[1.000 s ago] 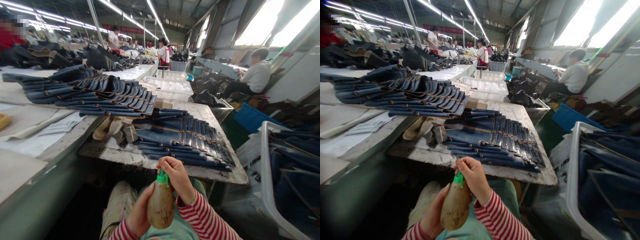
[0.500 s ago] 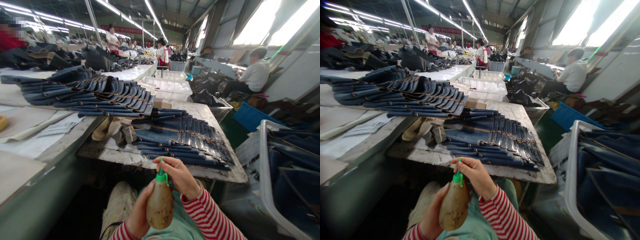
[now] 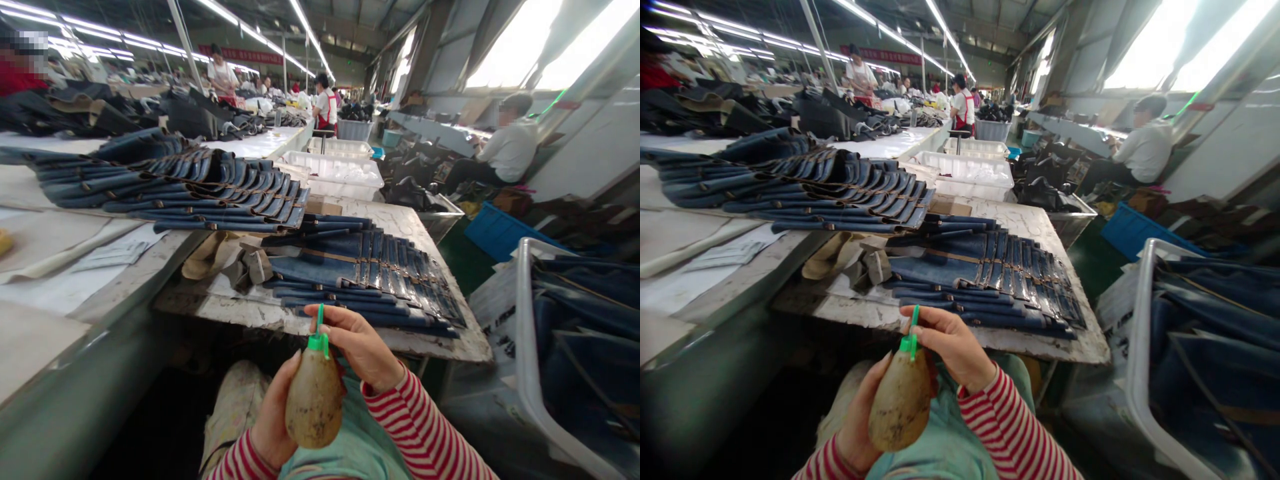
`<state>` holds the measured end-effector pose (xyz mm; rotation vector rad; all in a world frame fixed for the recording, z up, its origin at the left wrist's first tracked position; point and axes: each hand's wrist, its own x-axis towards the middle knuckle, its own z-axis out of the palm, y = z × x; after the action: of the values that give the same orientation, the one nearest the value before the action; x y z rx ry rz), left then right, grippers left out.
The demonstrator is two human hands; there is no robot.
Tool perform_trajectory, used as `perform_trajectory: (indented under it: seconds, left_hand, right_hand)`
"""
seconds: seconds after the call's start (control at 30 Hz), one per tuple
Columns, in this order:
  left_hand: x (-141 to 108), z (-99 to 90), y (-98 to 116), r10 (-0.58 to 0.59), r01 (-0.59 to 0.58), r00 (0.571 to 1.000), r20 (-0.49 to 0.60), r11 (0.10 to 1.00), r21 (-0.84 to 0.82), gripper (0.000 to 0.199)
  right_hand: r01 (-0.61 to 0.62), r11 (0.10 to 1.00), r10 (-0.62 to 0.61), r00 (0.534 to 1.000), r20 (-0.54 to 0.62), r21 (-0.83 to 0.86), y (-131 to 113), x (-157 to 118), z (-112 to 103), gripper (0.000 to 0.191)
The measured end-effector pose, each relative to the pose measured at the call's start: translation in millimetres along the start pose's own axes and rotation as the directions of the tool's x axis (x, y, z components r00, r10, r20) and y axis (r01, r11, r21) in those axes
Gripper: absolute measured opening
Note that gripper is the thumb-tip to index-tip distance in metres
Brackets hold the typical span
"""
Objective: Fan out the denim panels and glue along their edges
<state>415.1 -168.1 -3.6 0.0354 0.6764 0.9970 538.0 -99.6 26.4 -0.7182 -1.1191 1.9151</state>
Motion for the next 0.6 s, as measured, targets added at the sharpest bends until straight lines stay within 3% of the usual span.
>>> perform_trajectory:
  seconds: [0.13, 0.3, 0.43, 0.6]
  left_hand:
    - [0, 3.2, -2, 0.007, -0.007, 0.999, -0.032, 1.0, -0.005, 0.034]
    - [1, 2.0, -3, -0.009, 0.01, 1.0, -0.029, 0.999, 0.031, 0.039]
    - [-1, 0.1, 0, 0.131, -0.131, 0.991, 0.016, 0.974, 0.185, 0.04]
    - [0, 4.4, 8, 0.286, -0.263, 0.958, 0.026, 0.836, 0.482, 0.039]
  right_hand:
    - [0.064, 0.989, -0.08, 0.99, -0.114, -0.136, 0, 0, 6, 0.025]
    - [0.079, 0.949, -0.129, 0.98, -0.149, -0.304, -2, 1, 5, 0.027]
    - [0.043, 0.909, -0.122, 0.979, -0.165, -0.415, -6, 2, -1, 0.031]
    - [0.047, 0.853, -0.176, 0.963, -0.202, -0.52, -5, 4, -2, 0.031]
